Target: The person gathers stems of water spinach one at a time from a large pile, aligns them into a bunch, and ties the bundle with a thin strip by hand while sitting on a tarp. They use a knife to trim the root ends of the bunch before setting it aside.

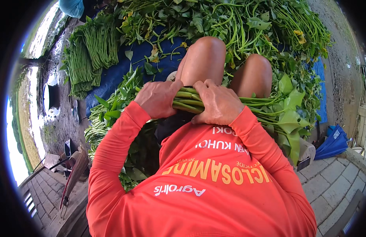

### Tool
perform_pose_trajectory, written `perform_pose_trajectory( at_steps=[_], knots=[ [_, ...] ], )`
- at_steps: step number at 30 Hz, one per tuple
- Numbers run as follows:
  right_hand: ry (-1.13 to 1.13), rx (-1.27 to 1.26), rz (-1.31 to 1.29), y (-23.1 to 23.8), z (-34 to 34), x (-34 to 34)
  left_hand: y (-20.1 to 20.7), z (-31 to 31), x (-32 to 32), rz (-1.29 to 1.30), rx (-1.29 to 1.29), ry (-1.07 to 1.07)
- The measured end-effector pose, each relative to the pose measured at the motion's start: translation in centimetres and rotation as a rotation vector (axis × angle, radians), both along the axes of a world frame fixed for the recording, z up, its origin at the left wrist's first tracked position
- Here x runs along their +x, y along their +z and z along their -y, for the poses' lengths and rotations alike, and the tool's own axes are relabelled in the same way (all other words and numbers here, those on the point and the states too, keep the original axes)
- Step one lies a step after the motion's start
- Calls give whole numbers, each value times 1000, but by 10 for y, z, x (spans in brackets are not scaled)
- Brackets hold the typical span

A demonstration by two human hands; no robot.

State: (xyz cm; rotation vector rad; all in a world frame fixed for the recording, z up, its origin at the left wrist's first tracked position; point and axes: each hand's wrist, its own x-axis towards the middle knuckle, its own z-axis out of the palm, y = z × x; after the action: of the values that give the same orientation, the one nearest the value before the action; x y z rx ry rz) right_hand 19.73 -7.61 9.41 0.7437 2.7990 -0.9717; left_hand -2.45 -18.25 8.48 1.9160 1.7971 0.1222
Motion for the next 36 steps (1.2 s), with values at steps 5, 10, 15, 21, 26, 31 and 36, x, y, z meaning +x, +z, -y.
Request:
perform_pose_trajectory(
  at_steps=[5,10,15,21,26,31,36],
  knots=[
    [-226,78,-172,13,-4,14,49,-46,0,-321,270,-267],
    [-336,252,-189,-5,-20,9,17,-94,-19,-286,499,-370],
    [-384,314,-179,-31,-14,-4,-18,-85,-32,-123,604,-369],
    [-411,56,-3,-14,-39,4,43,-35,20,-118,789,-215],
    [-395,-74,-265,39,-58,19,16,-38,78,1128,89,306],
    [-427,281,-562,121,-68,-2,90,-123,93,1792,616,366],
    [-324,440,-1046,205,-49,-32,222,-120,54,1294,929,101]
  ],
)
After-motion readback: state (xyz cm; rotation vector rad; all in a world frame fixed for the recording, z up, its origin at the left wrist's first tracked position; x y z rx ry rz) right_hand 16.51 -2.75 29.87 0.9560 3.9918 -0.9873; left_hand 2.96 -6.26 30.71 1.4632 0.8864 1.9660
